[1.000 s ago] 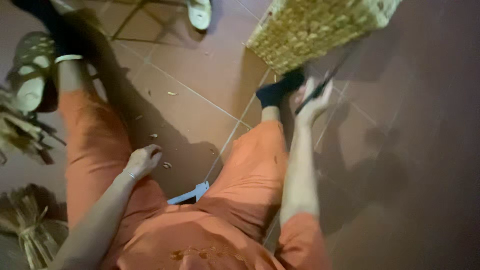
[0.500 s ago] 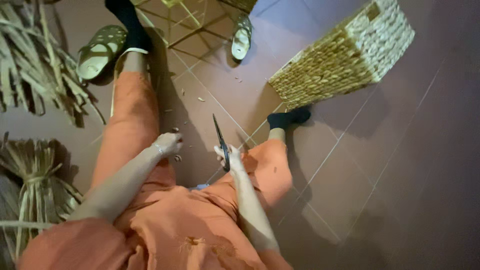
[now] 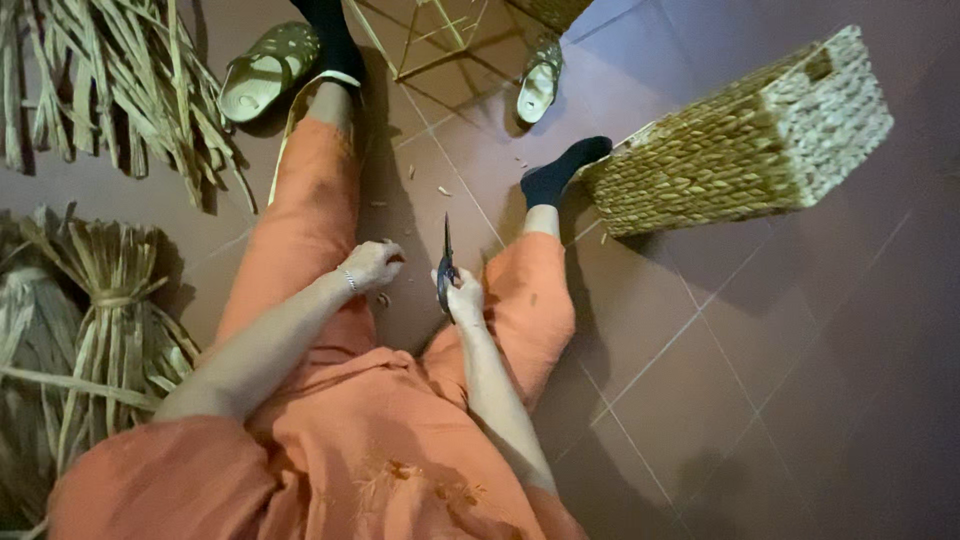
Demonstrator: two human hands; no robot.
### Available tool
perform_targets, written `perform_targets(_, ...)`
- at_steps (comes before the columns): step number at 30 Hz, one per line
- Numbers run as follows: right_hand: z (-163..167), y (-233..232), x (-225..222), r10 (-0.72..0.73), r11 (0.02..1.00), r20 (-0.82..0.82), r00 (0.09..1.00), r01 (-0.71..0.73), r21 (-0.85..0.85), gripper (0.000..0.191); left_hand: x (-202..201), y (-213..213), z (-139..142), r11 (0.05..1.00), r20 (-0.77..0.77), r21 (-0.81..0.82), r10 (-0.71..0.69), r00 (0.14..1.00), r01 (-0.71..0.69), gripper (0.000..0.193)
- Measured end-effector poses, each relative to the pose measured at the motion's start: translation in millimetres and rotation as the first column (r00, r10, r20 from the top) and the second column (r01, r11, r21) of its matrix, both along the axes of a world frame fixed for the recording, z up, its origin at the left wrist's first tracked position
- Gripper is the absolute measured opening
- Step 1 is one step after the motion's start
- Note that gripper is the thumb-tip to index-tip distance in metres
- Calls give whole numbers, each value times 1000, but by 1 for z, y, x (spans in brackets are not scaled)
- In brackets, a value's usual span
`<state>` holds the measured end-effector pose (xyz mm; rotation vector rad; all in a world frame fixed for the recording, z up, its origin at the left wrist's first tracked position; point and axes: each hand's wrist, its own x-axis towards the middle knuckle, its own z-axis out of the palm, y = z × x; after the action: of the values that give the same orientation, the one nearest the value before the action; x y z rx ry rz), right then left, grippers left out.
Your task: The person sits on the floor working on a woven water-hyacinth basket. They tuck and weave flat strips along the basket rim, trim excess weave and loose ends with scissors, then set the basket aside and assemble and adjust a yellow bamboo frame, fitting small bamboo pieces into it.
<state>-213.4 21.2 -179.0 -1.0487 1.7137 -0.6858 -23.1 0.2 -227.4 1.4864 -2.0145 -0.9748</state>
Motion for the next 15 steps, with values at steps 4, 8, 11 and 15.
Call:
perform_targets(4,-22,-23,-3,80,994,-409,909,-101,-30,40,13,-40,6,996,-139,-8,92,986,-94,20)
perform_targets(8,-42,-35,-9,21,998,-466,885,8,60,37,21,-136,20,977,-146,-62,194,970,-205,18)
perform_targets(11,-56,-46,-8,-43,995,-444,895,79,61,36,16,-223,30,896,-170,-349,229,959,-276,7)
perform_targets(15,-73,-58,2,173,952,-466,868,-27,304,57,-6,-327,32,858,-111,-248,437,893,-450,24)
